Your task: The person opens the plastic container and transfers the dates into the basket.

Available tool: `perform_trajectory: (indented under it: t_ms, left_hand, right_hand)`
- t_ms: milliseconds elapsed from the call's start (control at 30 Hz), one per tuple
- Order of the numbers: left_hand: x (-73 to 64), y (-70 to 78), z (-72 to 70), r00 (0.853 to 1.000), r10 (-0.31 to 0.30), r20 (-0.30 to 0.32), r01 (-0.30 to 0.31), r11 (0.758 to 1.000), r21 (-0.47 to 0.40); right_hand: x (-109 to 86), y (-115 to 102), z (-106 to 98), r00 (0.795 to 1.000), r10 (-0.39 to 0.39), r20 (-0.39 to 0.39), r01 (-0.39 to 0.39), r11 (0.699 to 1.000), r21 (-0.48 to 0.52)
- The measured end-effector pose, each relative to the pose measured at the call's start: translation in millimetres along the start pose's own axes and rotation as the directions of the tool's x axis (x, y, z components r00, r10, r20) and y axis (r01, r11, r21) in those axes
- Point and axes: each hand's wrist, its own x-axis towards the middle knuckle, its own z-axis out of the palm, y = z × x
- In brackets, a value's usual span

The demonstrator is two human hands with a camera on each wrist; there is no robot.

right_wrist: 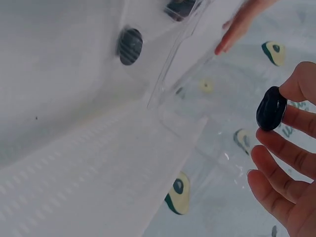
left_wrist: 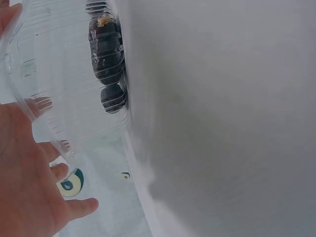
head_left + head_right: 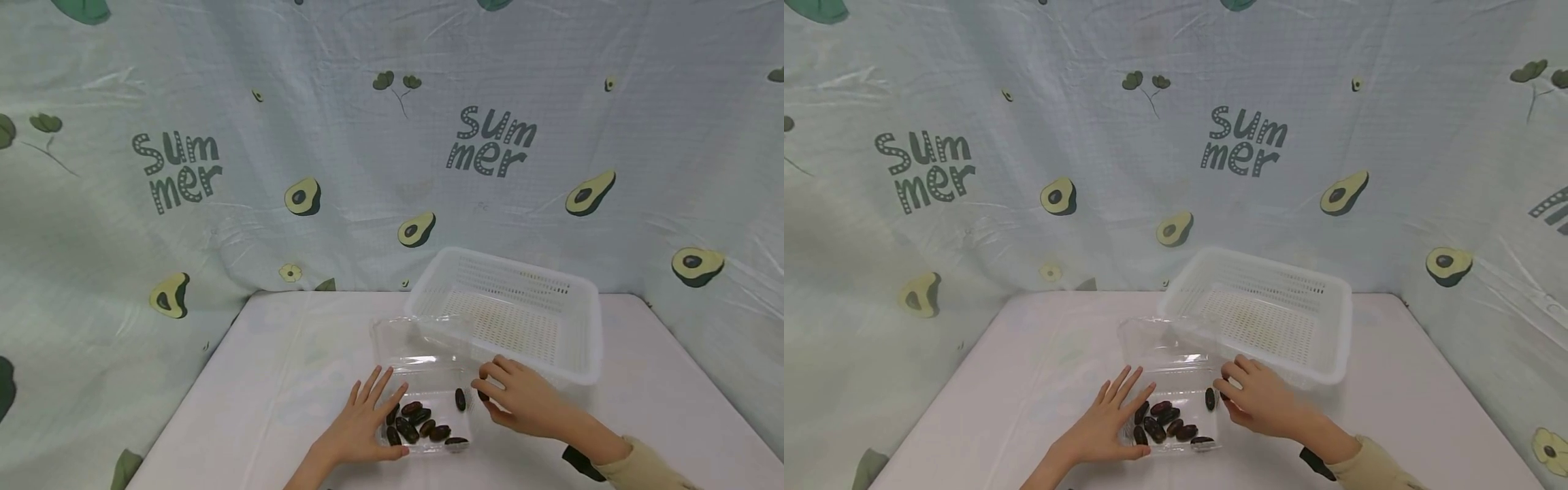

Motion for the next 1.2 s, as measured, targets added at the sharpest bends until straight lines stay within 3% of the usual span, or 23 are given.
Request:
perform_trajectory:
  t_ms: [300,667,900,1200]
  left_hand:
    - [0.3,-2.3,-2.1,1.0,0.022,-0.005,-0.022,0.999,0.029]
    - [0.2,-2.4,-2.6,1.0,0.012,0.011,-0.012,1.0,0.017]
    - [-0.6,-1.2,-8.4,1.0,0.023,-0.004,-0.023,0.999,0.045]
    - [-4.4,-7.0,-8.2,0.999,0.036,-0.015,-0.036,0.999,0.033]
  right_hand:
    - [-8.9,30,-24,0.999,0.044,-0.024,-0.045,0.998,-0.036]
    - [-17.1,87,-44,0.992,0.058,-0.113,-0.072,0.989,-0.132]
    - [-16.4,119,-35,0.99,0.084,-0.113,-0.099,0.986,-0.136]
    - [-7.1,151,-9,0.989,0.139,-0.045,-0.144,0.98,-0.135]
